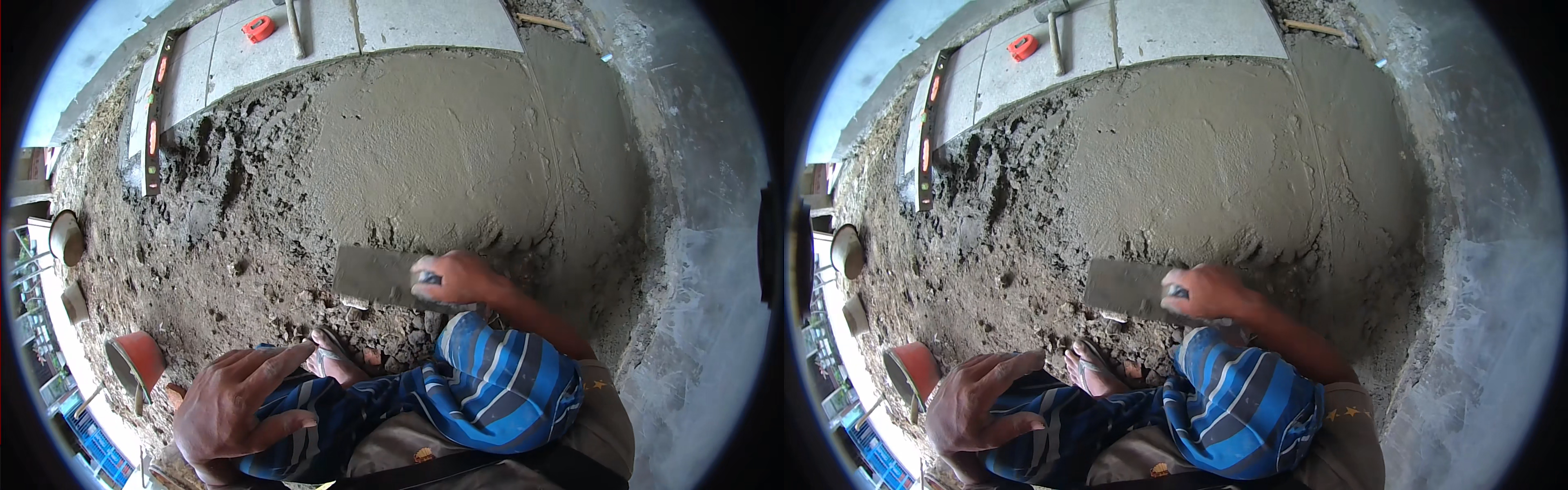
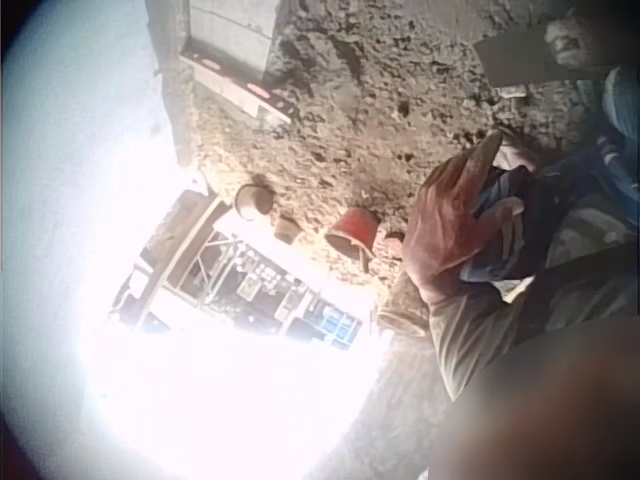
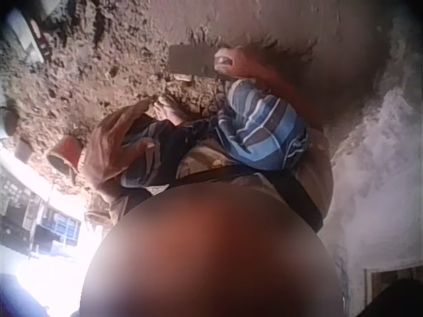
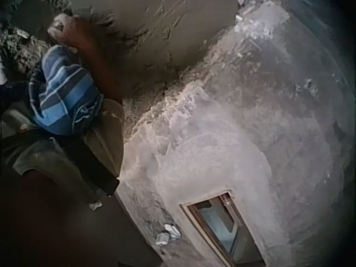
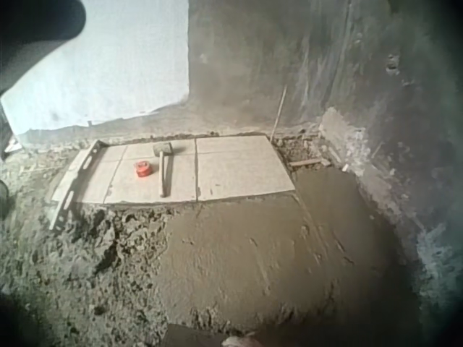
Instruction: Apply cement and level it to lay down tiles on a floor.
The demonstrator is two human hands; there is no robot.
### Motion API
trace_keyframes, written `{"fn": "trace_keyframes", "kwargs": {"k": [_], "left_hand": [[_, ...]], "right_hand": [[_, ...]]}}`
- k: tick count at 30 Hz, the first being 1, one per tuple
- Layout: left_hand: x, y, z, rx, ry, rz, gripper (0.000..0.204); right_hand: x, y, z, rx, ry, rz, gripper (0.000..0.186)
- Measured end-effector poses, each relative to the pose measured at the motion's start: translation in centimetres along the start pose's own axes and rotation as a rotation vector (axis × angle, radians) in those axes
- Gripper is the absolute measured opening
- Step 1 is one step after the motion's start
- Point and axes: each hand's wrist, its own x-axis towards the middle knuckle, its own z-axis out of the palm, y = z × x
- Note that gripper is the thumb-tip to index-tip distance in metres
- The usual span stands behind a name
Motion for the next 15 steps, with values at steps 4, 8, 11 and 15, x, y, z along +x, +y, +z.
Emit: {"fn": "trace_keyframes", "kwargs": {"k": [4, 8, 11, 15], "left_hand": [[1.3, 0.1, 0.6, -0.042, -0.045, -0.027, 0.075], [0.4, 0.9, 0.8, 0.047, -0.015, -0.063, 0.079], [0.6, 1.2, 1.5, 0.068, -0.001, -0.047, 0.082], [1.2, 2.0, 1.4, 0.069, -0.03, -0.083, 0.074]], "right_hand": [[0.2, -0.4, 2.7, -0.07, -0.256, -0.112, 0.05], [-0.4, 0.9, 2.1, -0.063, -0.297, -0.173, 0.051], [-1.9, 3.0, 0.9, -0.061, -0.219, -0.122, 0.052], [-4.5, 4.5, -1.3, -0.144, -0.147, -0.027, 0.046]]}}
